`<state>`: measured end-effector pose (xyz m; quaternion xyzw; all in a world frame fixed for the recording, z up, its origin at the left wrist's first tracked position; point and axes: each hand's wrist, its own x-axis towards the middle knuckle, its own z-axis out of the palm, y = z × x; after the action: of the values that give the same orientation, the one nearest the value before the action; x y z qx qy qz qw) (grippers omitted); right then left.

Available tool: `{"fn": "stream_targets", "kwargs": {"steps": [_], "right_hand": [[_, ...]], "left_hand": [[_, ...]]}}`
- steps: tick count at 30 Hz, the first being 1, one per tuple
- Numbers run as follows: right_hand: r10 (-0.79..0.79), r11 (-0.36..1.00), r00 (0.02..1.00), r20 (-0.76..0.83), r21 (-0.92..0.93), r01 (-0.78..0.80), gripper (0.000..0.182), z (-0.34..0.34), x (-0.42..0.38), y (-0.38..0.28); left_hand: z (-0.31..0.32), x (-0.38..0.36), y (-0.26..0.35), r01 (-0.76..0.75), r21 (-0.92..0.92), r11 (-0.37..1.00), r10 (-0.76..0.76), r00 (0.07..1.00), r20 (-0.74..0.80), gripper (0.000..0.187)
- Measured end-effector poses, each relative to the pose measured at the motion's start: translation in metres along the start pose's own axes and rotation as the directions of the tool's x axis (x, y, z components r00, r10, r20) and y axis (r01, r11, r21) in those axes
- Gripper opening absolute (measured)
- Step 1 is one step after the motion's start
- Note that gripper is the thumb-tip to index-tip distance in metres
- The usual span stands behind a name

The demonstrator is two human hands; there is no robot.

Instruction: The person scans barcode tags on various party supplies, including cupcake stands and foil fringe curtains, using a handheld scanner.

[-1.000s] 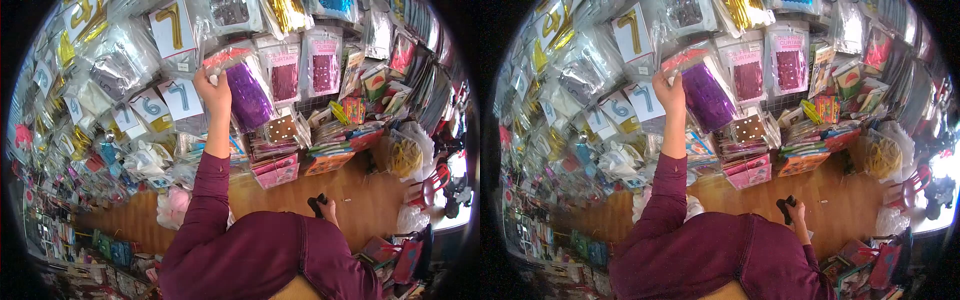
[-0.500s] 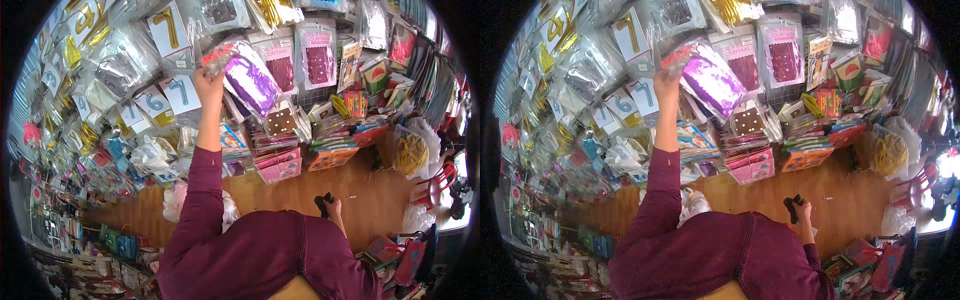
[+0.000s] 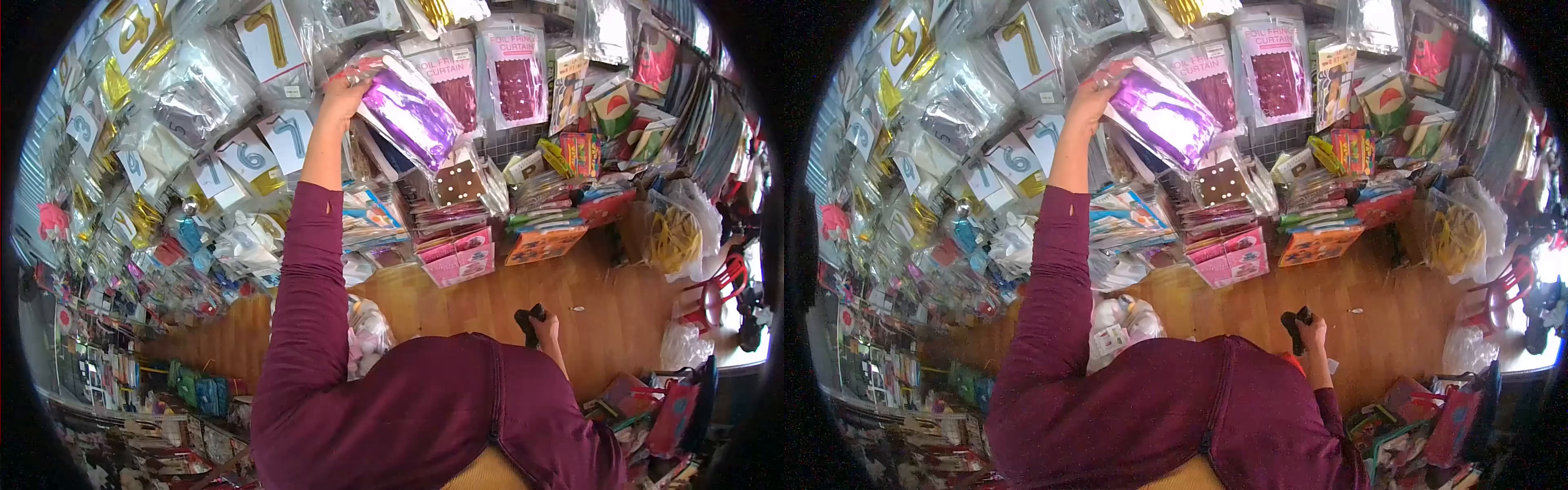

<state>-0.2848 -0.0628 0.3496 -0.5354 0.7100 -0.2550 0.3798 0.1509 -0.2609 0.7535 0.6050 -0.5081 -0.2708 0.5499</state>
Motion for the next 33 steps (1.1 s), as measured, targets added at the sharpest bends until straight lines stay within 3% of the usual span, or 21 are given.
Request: {"fn": "stream_targets", "kwargs": {"steps": [3, 5, 7, 9, 10, 11, 12, 14, 16, 17, 18, 19, 21, 22, 23, 25, 27, 29, 31, 32, 33], "right_hand": [[0.012, 1.0, 1.0, -0.004, 0.022, -0.012, 0.03, -0.004, -0.003, -0.004], [0.036, 0.999, 0.999, 0.015, 0.038, -0.036, 0.031, -0.001, 0.002, 0.001], [0.14, 0.954, 0.99, 0.008, 0.267, -0.137, 0.025, 0.004, 0.01, 0.011], [0.024, 0.847, 0.981, -0.192, 0.525, 0.082, 0.022, 0.001, 0.019, -0.002], [0.014, 0.781, 0.955, -0.297, 0.599, 0.175, 0.021, -0.014, 0.011, -0.043], [0.021, 0.706, 0.917, -0.399, 0.655, 0.269, 0.021, -0.035, 0.001, -0.093], [-0.103, 0.562, 0.886, -0.453, 0.708, 0.428, 0.024, -0.049, 0.002, -0.121], [-0.175, 0.433, 0.815, -0.553, 0.7, 0.568, 0.028, -0.077, -0.011, -0.19], [-0.365, 0.499, 0.638, -0.679, 0.435, 0.749, 0.034, -0.09, -0.018, -0.234], [-0.586, 0.559, 0.514, -0.626, 0.146, 0.816, 0.044, -0.1, -0.022, -0.254], [-0.696, 0.497, 0.342, -0.631, -0.08, 0.864, 0.049, -0.097, -0.03, -0.279], [-0.817, 0.418, 0.281, -0.503, -0.182, 0.89, 0.053, -0.085, -0.018, -0.286], [-0.89, 0.437, 0.422, -0.176, -0.057, 0.898, 0.071, -0.052, -0.035, -0.305], [-0.907, 0.418, 0.41, -0.091, -0.099, 0.903, 0.073, -0.04, -0.041, -0.312], [-0.916, 0.389, 0.378, -0.132, -0.075, 0.918, 0.076, -0.034, -0.041, -0.312], [-0.921, 0.391, 0.383, -0.078, -0.184, 0.902, 0.074, -0.031, -0.044, -0.319], [-0.926, 0.377, 0.364, -0.101, -0.216, 0.9, 0.071, -0.027, -0.035, -0.326], [-0.912, 0.408, 0.38, -0.157, -0.228, 0.884, 0.062, -0.032, -0.033, -0.333], [-0.903, 0.415, 0.368, -0.222, -0.23, 0.881, 0.053, -0.034, -0.026, -0.343], [-0.905, 0.41, 0.364, -0.218, -0.23, 0.882, 0.053, -0.033, -0.025, -0.344], [-0.906, 0.41, 0.36, -0.225, -0.242, 0.88, 0.047, -0.033, -0.024, -0.346]], "left_hand": [[0.001, -0.009, 0.018, -0.08, -0.009, 0.997, 0.08, 0.997, 0.014, 0.016], [0.002, -0.037, 0.039, -0.276, -0.239, 0.931, 0.298, 0.953, 0.061, 0.015], [0.006, -0.059, 0.039, -0.293, -0.264, 0.919, 0.316, 0.947, 0.049, 0.017], [0.017, -0.079, 0.029, -0.187, -0.335, 0.923, 0.198, 0.98, -0.002, 0.022], [0.029, -0.097, 0.026, -0.025, -0.25, 0.968, 0.022, 1.0, -0.017, 0.024], [0.046, -0.111, 0.015, 0.003, -0.401, 0.916, 0.017, 0.999, 0.046, 0.025], [0.055, -0.107, -0.022, 0.044, -0.372, 0.927, -0.01, 0.996, 0.094, 0.027], [0.084, -0.133, -0.047, 0.124, -0.41, 0.903, -0.062, 0.985, 0.161, 0.03], [0.108, -0.152, -0.063, 0.163, -0.402, 0.901, -0.072, 0.97, 0.234, 0.033], [0.119, -0.164, -0.063, 0.213, -0.467, 0.858, -0.109, 0.964, 0.241, 0.036], [0.127, -0.175, -0.06, 0.258, -0.529, 0.808, -0.145, 0.959, 0.245, 0.04], [0.133, -0.184, -0.053, 0.269, -0.529, 0.805, -0.146, 0.954, 0.263, 0.04], [0.133, -0.2, -0.037, 0.371, -0.613, 0.697, -0.148, 0.912, 0.383, 0.046], [0.128, -0.207, -0.057, 0.264, -0.65, 0.712, 0.029, 0.915, 0.403, 0.045], [0.124, -0.208, -0.073, 0.262, -0.648, 0.715, 0.028, 0.915, 0.402, 0.045], [0.116, -0.21, -0.065, 0.379, -0.738, 0.558, 0.042, 0.875, 0.482, 0.045], [0.109, -0.212, -0.061, 0.335, -0.717, 0.611, 0.024, 0.898, 0.44, 0.041], [0.101, -0.216, -0.063, 0.296, -0.56, 0.773, 0.01, 0.878, 0.479, 0.033], [0.102, -0.218, -0.063, 0.251, -0.624, 0.74, -0.027, 0.938, 0.346, 0.024], [0.094, -0.215, -0.082, -0.021, -0.353, 0.935, 0.143, 0.935, 0.324, 0.022], [0.09, -0.213, -0.082, -0.312, -0.036, 0.949, 0.304, 0.882, 0.359, 0.021]]}}
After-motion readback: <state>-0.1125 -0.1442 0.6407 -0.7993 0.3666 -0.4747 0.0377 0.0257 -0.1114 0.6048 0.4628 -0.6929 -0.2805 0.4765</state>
